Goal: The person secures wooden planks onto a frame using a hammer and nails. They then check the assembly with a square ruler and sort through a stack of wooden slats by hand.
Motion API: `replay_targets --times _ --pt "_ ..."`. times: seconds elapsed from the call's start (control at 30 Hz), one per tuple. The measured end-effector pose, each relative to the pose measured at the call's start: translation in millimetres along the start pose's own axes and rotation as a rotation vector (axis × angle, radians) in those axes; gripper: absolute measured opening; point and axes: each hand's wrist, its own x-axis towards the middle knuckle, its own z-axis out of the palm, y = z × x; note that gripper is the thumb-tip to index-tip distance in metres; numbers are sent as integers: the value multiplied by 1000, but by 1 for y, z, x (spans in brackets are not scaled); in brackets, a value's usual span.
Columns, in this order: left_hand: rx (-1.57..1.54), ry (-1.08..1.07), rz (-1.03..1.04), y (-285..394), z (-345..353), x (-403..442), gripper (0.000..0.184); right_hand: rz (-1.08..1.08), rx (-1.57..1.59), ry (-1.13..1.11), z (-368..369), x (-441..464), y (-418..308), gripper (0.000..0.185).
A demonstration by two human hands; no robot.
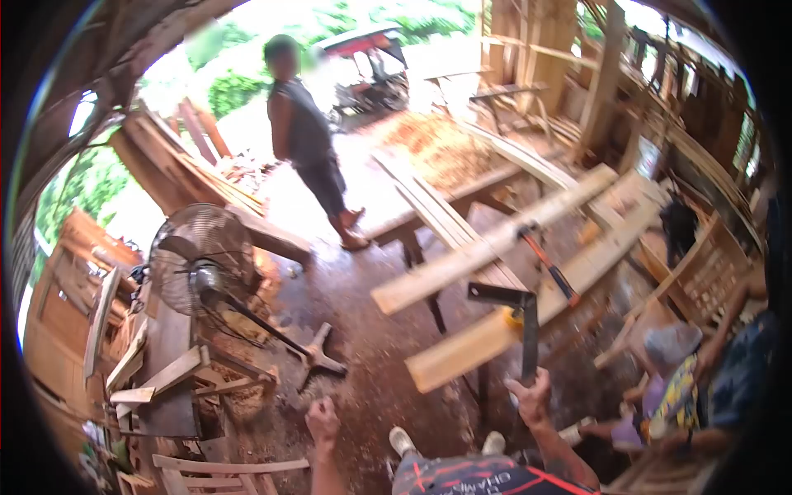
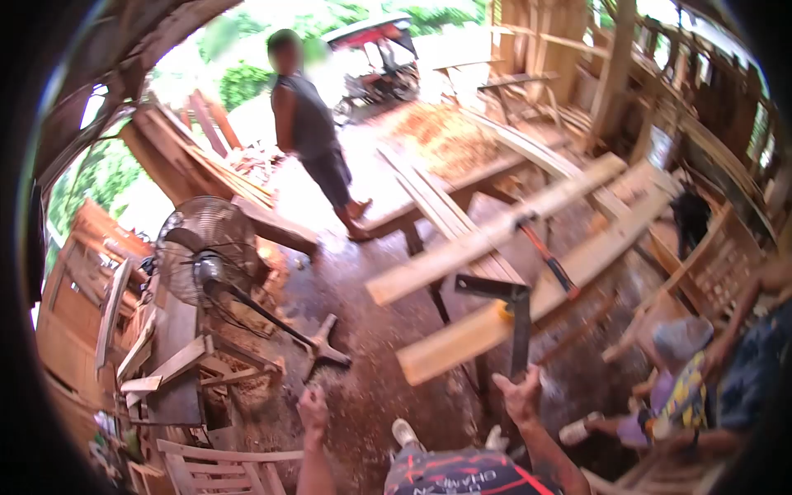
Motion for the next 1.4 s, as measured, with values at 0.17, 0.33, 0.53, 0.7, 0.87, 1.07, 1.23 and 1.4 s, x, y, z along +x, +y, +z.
replay_targets --times 0.17,0.33,0.53,0.7,0.87,1.07,1.23,1.4 --pt "-108 2 -112 -69 3 3 35 -26 -198 -45 75 56 -32 46" --pt "-146 -151 -94 -147 -17 -4 33 -30 -449 -34 134 100 -66 49" --pt "-79 -130 -134 -252 -30 23 30 -129 -535 20 140 119 -11 47" --pt "-64 -227 -92 -184 -25 95 31 -62 -597 39 140 105 -1 54" --pt "-210 -390 45 -84 19 198 31 -69 -721 155 154 68 -46 59" --pt "-217 -505 387 48 107 315 32 -150 -755 406 182 50 -17 49" --pt "-218 -681 505 161 177 362 30 -57 -879 538 203 48 -33 46" --pt "-281 -839 704 258 231 367 31 113 -1059 669 216 41 -46 39"
